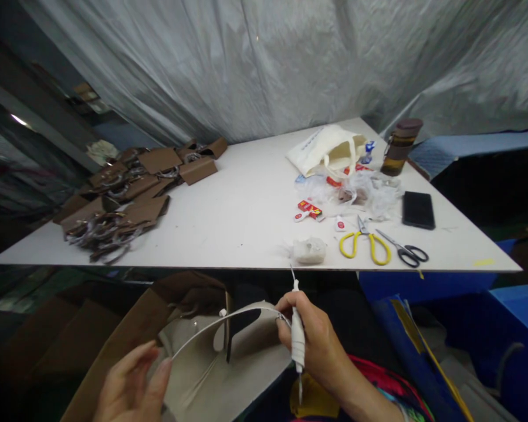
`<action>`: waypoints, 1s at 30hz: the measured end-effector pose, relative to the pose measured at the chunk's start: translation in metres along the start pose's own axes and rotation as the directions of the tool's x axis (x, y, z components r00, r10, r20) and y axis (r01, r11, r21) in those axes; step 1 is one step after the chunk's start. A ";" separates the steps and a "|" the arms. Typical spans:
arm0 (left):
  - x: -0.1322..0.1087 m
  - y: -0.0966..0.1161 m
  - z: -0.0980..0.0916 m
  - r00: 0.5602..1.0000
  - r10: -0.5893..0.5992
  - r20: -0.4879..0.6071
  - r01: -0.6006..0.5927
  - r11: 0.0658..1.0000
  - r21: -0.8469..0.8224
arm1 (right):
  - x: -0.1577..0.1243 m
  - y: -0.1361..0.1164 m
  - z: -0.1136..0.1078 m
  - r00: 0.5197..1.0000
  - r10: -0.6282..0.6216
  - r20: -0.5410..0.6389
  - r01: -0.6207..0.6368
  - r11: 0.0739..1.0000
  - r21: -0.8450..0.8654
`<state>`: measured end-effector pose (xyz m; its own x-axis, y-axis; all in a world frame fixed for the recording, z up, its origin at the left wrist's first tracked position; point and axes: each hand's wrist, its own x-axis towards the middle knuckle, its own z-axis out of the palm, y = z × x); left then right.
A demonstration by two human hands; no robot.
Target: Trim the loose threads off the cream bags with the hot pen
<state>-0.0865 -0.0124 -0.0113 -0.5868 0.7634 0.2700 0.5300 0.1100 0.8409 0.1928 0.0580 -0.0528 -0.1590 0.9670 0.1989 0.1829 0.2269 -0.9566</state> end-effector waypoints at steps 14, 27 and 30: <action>0.073 0.101 0.118 0.091 0.299 0.950 -0.325 0.911 -0.255 | 0.019 0.003 0.008 0.994 -0.019 -0.108 0.023 0.999 0.034; 0.063 0.062 0.158 0.398 0.190 0.898 0.117 0.960 -0.256 | 0.045 0.005 0.010 0.967 0.123 -0.221 -0.097 0.988 0.124; 0.074 0.063 0.143 0.397 0.190 0.898 0.215 0.932 -0.292 | 0.044 0.001 0.012 0.973 0.071 -0.222 -0.033 0.984 0.173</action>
<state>-0.0087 0.1419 -0.0050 0.4171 0.8956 -0.1545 0.1891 0.0807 0.9786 0.1739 0.0995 -0.0476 0.0733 0.9823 0.1726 0.0173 0.1718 -0.9850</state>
